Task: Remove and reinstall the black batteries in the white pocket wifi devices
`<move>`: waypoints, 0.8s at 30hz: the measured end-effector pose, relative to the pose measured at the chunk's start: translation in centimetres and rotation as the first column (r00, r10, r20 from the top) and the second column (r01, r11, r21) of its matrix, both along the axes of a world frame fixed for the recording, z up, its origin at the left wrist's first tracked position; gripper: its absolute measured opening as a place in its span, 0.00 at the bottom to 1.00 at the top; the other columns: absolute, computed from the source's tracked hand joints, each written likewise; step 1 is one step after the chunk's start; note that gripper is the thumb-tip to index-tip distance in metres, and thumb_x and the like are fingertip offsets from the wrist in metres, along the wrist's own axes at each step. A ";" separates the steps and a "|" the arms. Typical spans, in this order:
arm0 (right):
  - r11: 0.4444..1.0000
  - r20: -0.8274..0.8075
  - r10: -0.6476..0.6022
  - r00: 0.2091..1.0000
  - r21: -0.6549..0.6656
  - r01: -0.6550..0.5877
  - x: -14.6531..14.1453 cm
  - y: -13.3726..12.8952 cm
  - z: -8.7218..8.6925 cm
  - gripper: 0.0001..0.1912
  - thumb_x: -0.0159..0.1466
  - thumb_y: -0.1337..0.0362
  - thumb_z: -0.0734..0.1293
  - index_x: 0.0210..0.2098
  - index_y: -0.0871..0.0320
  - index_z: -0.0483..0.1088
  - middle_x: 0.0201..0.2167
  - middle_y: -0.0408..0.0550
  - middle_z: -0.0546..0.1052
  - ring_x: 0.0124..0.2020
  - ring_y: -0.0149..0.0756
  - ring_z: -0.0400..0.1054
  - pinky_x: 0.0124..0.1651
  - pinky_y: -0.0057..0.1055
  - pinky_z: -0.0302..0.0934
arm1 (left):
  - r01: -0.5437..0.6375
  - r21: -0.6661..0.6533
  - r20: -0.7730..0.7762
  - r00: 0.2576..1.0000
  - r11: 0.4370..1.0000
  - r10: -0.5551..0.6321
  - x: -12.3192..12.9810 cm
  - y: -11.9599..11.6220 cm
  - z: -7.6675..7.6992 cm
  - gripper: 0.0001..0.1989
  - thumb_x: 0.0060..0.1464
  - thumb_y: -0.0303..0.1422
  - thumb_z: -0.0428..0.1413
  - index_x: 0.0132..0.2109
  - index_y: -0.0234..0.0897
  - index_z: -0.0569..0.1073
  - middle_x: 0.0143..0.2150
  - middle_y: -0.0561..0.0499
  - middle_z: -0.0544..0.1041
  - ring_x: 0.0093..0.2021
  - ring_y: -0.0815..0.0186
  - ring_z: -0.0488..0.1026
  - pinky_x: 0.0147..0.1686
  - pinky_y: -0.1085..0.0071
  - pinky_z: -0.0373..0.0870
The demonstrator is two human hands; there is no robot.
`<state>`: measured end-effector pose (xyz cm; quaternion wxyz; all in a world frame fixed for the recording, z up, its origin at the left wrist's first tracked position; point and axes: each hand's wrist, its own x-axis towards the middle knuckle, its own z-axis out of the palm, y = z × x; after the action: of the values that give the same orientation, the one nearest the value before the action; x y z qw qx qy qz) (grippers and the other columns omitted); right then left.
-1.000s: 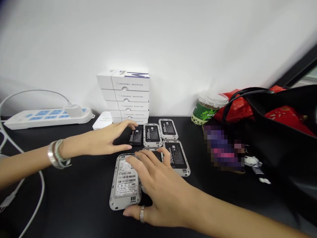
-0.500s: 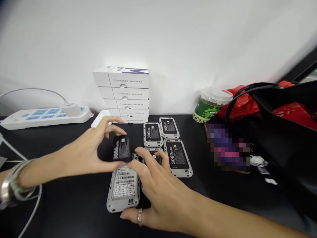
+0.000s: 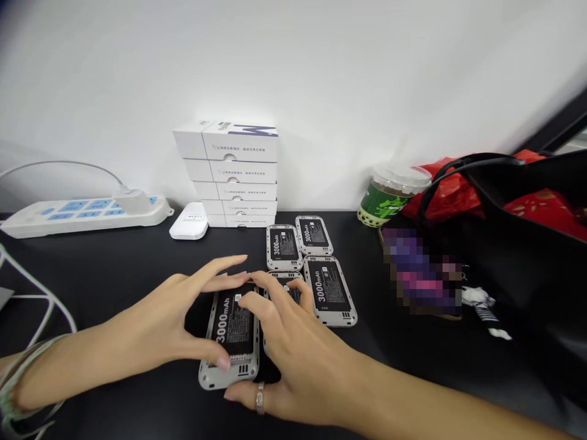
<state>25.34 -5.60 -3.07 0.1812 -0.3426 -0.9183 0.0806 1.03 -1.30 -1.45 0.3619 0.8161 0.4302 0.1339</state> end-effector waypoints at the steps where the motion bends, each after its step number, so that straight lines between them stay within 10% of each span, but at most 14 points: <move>1: 1.000 -0.004 0.007 1.000 -0.009 -0.007 0.0 0.1 0.1 0.43 0.63 0.52 0.73 0.64 0.57 0.43 0.65 0.71 0.68 0.72 0.62 0.53 0.62 0.62 0.53 | 0.030 -0.010 0.002 1.000 0.999 -0.030 -0.2 -0.4 -0.1 0.56 0.49 0.53 0.69 0.74 0.60 0.44 0.68 0.50 0.72 0.68 0.46 0.67 0.61 0.48 0.71; 9: 0.986 0.040 0.062 0.997 -0.156 -0.055 -1.2 1.3 1.3 0.54 0.56 0.47 0.77 0.67 0.56 0.42 0.65 0.66 0.67 0.66 0.58 0.62 0.66 0.58 0.44 | 0.234 0.247 -0.148 0.968 0.940 -0.203 -0.7 -2.0 -0.2 0.43 0.69 0.48 0.53 0.77 0.42 0.37 0.76 0.41 0.53 0.74 0.47 0.53 0.70 0.47 0.61; 14: 0.990 -0.060 -0.036 0.998 -0.135 0.028 -0.7 2.9 2.6 0.53 0.49 0.50 0.80 0.63 0.55 0.48 0.61 0.60 0.68 0.59 0.56 0.68 0.62 0.52 0.54 | 0.172 0.291 -0.243 0.965 0.941 -0.101 -2.3 -2.3 0.8 0.43 0.68 0.52 0.51 0.77 0.51 0.35 0.77 0.49 0.50 0.74 0.47 0.55 0.66 0.48 0.67; 19: 0.935 -0.078 -0.343 0.936 -0.127 0.332 4.8 7.3 4.5 0.50 0.49 0.45 0.78 0.60 0.57 0.52 0.61 0.66 0.70 0.60 0.67 0.68 0.63 0.60 0.57 | 0.015 0.400 -0.200 0.977 0.916 0.071 -5.0 -3.5 0.6 0.41 0.65 0.48 0.56 0.76 0.56 0.43 0.74 0.53 0.61 0.66 0.49 0.70 0.59 0.53 0.76; 24: 0.845 -0.062 -0.420 0.906 -0.390 0.365 8.9 10.6 4.0 0.49 0.47 0.46 0.79 0.58 0.50 0.51 0.65 0.64 0.70 0.61 0.62 0.70 0.62 0.60 0.63 | -0.117 0.452 -0.049 0.987 0.884 0.156 -5.0 -4.2 0.7 0.25 0.64 0.49 0.58 0.66 0.61 0.65 0.61 0.58 0.78 0.57 0.56 0.79 0.56 0.60 0.80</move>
<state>34.26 5.00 0.97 0.1922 -0.5444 -0.7811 0.2377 -3.98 -5.52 -0.73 0.1358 0.8500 0.4590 0.2202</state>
